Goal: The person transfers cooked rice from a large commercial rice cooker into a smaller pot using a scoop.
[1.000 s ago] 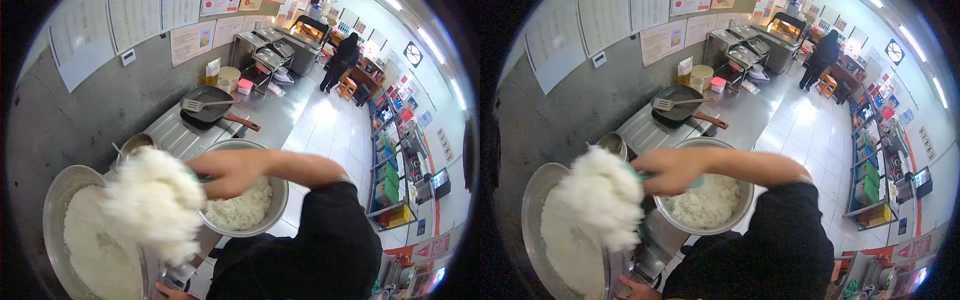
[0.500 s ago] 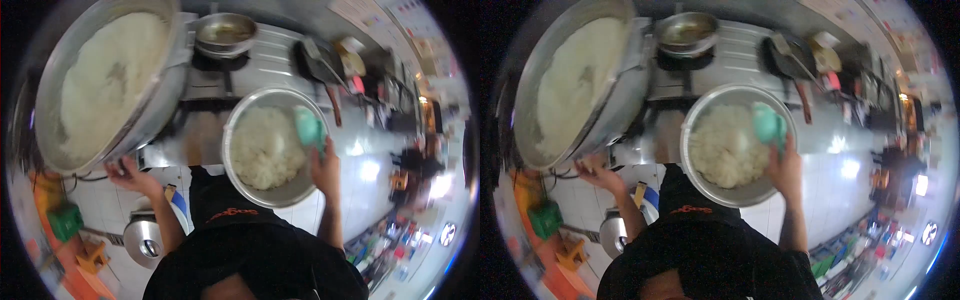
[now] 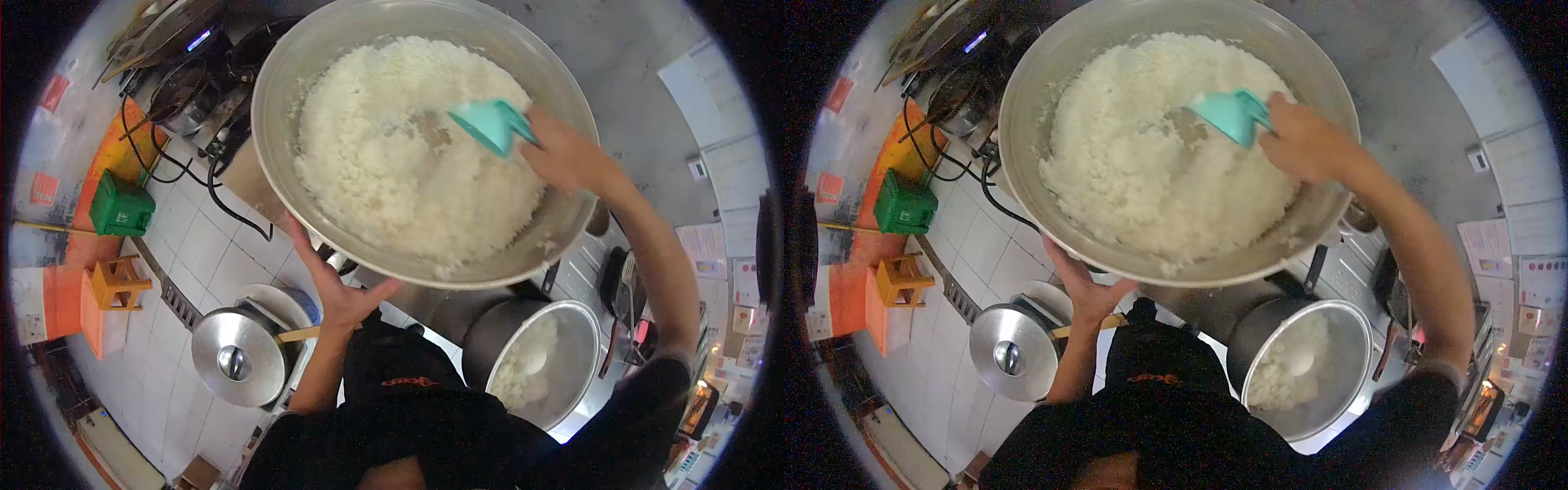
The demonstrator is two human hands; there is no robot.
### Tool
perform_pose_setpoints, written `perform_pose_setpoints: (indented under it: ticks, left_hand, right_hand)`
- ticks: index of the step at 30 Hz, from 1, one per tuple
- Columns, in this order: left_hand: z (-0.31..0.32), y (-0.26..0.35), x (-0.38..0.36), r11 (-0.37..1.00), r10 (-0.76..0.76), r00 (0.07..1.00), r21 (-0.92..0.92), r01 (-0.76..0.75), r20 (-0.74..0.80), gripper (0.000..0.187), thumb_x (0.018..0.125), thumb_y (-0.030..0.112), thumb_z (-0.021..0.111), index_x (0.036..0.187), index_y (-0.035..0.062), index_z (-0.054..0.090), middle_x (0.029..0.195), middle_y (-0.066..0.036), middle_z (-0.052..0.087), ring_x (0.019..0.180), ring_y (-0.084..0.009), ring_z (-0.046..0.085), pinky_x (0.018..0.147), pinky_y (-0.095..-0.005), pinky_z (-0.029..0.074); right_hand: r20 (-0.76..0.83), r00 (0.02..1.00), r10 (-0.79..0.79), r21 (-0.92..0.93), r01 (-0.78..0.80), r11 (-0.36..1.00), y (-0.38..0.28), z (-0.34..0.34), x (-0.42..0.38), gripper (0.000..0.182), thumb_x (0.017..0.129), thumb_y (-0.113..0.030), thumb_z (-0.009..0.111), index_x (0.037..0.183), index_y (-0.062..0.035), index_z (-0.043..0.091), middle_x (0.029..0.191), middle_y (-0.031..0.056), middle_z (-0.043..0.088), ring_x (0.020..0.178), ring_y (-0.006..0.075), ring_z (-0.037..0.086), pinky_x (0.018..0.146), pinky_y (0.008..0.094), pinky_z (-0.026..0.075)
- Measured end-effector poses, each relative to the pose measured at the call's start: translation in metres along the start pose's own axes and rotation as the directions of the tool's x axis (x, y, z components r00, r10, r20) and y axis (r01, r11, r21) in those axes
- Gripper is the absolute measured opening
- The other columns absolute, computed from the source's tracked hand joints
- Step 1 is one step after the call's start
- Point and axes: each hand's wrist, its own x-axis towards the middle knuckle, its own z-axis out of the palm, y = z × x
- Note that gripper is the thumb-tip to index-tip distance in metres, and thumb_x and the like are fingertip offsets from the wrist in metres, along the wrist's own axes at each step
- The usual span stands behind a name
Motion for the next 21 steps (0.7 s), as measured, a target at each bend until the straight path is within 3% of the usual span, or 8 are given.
perform_pose_setpoints:
  ticks: [1, 4, 6, 10, 12, 17, 19, 21]
  left_hand:
    - [-0.004, -0.007, 0.003, 1.0, -0.008, 1.0, -0.016, 0.009, 0.029, 0.136, 0.046, 0.036, 0.093, 0.144, -0.0029, 0.008, 0.146, -0.019, 0.021, 0.135, -0.031, 0.025, 0.107, -0.0423, 0.03]
    - [-0.007, -0.014, 0.002, 0.984, -0.17, 0.98, -0.038, 0.175, 0.108, 0.13, 0.047, 0.038, 0.093, 0.142, -0.0041, 0.015, 0.138, -0.019, 0.033, 0.127, -0.0302, 0.038, 0.104, -0.0398, 0.033]
    - [-0.008, -0.004, 0.011, 0.973, -0.225, 0.967, -0.031, 0.231, 0.122, 0.126, 0.047, 0.036, 0.093, 0.141, -0.005, 0.019, 0.133, -0.019, 0.039, 0.122, -0.0298, 0.044, 0.102, -0.0388, 0.036]
    - [-0.008, 0.005, 0.007, 0.919, -0.391, 0.912, 0.001, 0.394, 0.122, 0.122, 0.05, 0.03, 0.093, 0.14, -0.0068, 0.019, 0.129, -0.02, 0.044, 0.119, -0.0294, 0.047, 0.099, -0.0378, 0.038]
    - [-0.006, 0.003, 0.013, 0.91, -0.407, 0.904, -0.027, 0.413, 0.128, 0.115, 0.055, 0.032, 0.088, 0.14, -0.0061, 0.02, 0.13, -0.02, 0.043, 0.119, -0.0297, 0.047, 0.099, -0.0386, 0.039]
    - [-0.004, 0.004, 0.021, 0.824, -0.505, 0.852, -0.215, 0.524, 0.137, 0.099, 0.068, 0.035, 0.077, 0.14, -0.0044, 0.022, 0.133, -0.021, 0.041, 0.12, -0.0303, 0.047, 0.1, -0.0404, 0.04]
    - [-0.001, 0.005, 0.024, 0.645, -0.621, 0.768, -0.455, 0.614, 0.156, 0.092, 0.073, 0.037, 0.072, 0.14, -0.0037, 0.023, 0.135, -0.021, 0.041, 0.121, -0.0306, 0.047, 0.1, -0.0411, 0.04]
    - [0.002, 0.006, 0.026, 0.188, -0.774, 0.584, -0.792, 0.581, 0.245, 0.086, 0.078, 0.038, 0.068, 0.14, -0.003, 0.025, 0.136, -0.021, 0.04, 0.121, -0.0309, 0.047, 0.1, -0.0419, 0.041]
  right_hand:
    - [0.072, 0.994, 0.078, -0.108, -0.07, 0.992, -0.006, 0.008, 0.041, 0.027, 0.085, -0.013, 0.046, 0.104, 0.0064, 0.044, 0.09, 0.0315, 0.06, 0.085, 0.0431, 0.061, 0.074, 0.0484, 0.047]
    - [0.049, 0.992, 0.114, -0.104, -0.108, 0.989, 0.003, 0.05, 0.125, 0.03, 0.083, -0.011, 0.046, 0.107, 0.0072, 0.044, 0.082, 0.0308, 0.061, 0.072, 0.0421, 0.063, 0.062, 0.0465, 0.049]
    - [0.359, 0.931, 0.071, -0.193, 0.0, 0.981, -0.033, 0.066, 0.138, 0.03, 0.082, -0.009, 0.046, 0.107, 0.0073, 0.046, 0.079, 0.0298, 0.062, 0.064, 0.0408, 0.063, 0.056, 0.0465, 0.049]
    - [0.654, 0.756, -0.029, -0.181, 0.194, 0.964, -0.085, 0.074, 0.139, 0.029, 0.082, -0.009, 0.046, 0.107, 0.0058, 0.048, 0.074, 0.0237, 0.062, 0.053, 0.0346, 0.061, 0.047, 0.0438, 0.047]
    - [0.882, 0.471, 0.016, -0.084, 0.122, 0.989, -0.088, 0.065, 0.152, 0.027, 0.083, -0.01, 0.045, 0.105, 0.0037, 0.049, 0.066, 0.0158, 0.058, 0.049, 0.0255, 0.058, 0.044, 0.0388, 0.045]
    - [0.934, 0.356, 0.031, -0.078, 0.118, 0.99, -0.099, 0.065, 0.163, 0.016, 0.082, -0.013, 0.045, 0.088, 0.0025, 0.048, 0.059, 0.0096, 0.051, 0.045, 0.019, 0.053, 0.042, 0.0348, 0.042]
    - [0.948, 0.318, 0.006, -0.029, 0.067, 0.997, -0.099, 0.065, 0.165, 0.017, 0.08, -0.012, 0.046, 0.073, 0.0029, 0.048, 0.057, 0.0096, 0.05, 0.045, 0.0185, 0.052, 0.041, 0.0347, 0.041]
    - [0.968, 0.245, 0.058, -0.038, -0.087, 0.995, -0.102, 0.062, 0.162, 0.016, 0.081, -0.013, 0.046, 0.074, 0.0014, 0.045, 0.056, 0.0063, 0.046, 0.043, 0.0158, 0.046, 0.041, 0.0324, 0.039]
